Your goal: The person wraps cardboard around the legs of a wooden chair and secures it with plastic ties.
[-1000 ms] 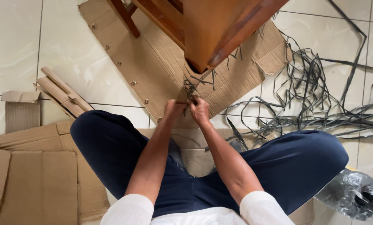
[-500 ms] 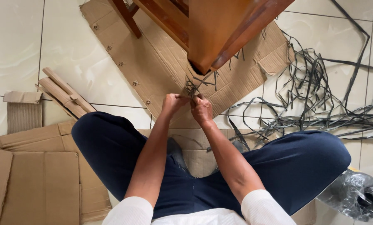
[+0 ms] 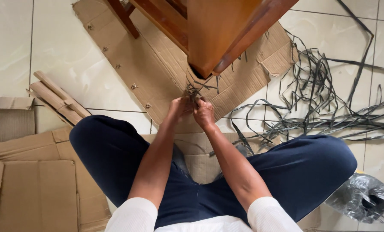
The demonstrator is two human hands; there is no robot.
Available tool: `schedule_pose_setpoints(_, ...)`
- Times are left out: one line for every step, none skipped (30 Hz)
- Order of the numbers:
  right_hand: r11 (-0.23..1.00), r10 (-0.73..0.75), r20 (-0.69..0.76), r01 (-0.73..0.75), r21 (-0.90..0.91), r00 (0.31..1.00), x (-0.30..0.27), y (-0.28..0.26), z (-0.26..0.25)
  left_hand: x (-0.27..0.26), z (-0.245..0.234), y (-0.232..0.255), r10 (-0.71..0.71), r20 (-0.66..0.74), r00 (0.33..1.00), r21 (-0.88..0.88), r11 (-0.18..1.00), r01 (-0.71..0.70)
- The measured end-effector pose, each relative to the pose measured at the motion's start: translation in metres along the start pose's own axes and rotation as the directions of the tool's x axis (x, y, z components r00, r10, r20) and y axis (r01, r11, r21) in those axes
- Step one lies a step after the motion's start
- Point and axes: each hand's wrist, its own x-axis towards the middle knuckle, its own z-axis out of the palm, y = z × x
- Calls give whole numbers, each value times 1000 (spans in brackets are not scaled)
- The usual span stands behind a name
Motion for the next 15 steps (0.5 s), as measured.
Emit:
schedule_pose_setpoints(1000,-9,-5,9,4,1000,1,2,1,4,3,-1,-48,-77,996,38,998,51)
schedule_pose_setpoints(1000,-18,-11,18,7,1000,1,4,2,8,6,-1,-91,-155,984,71,992,103)
schedule_pose_setpoints(1000,-17,-11,17,5,1000,2,8,5,15,0,-8,-92,-153,984,70,992,104)
schedule_pose_setpoints(1000,22,12,-22,-19,1000,3,11,7,23,-6,-15,-40,-134,990,79,996,51)
schedule_pose_setpoints(997,63,35,-61,-43,997,4,15,9,30,-12,-21,13,-117,993,87,996,-2)
schedule_pose_setpoints(997,64,35,-62,-45,997,4,19,12,25,-7,-17,11,-115,993,86,996,-1)
schedule_pose_setpoints(999,35,-25,-34,19,999,4,23,16,19,-3,-13,-8,-134,991,60,998,16)
schedule_pose_setpoints(997,10,-86,-3,80,996,3,27,19,13,1,-8,-28,-152,988,34,999,33)
schedule_pose_setpoints(997,9,-85,-2,82,996,4,29,22,12,3,-7,-27,-154,988,35,999,32)
schedule_pose_setpoints(986,66,-94,-51,157,993,6,32,25,12,6,-7,-40,-173,984,-2,999,41)
schedule_pose_setpoints(968,124,-99,-98,231,987,6,34,27,11,8,-7,-55,-191,980,-40,998,48)
schedule_pose_setpoints(968,124,-98,-98,232,988,7,30,26,10,6,-7,-54,-193,980,-39,998,48)
schedule_pose_setpoints(935,213,-73,-182,303,974,7,25,23,10,6,-7,-58,-193,979,-2,998,59)
schedule_pose_setpoints(891,298,-42,-262,370,954,8,20,20,10,6,-7,-63,-194,979,35,997,71)
schedule_pose_setpoints(891,298,-42,-262,370,954,8,16,16,16,0,-14,-62,-195,979,35,997,70)
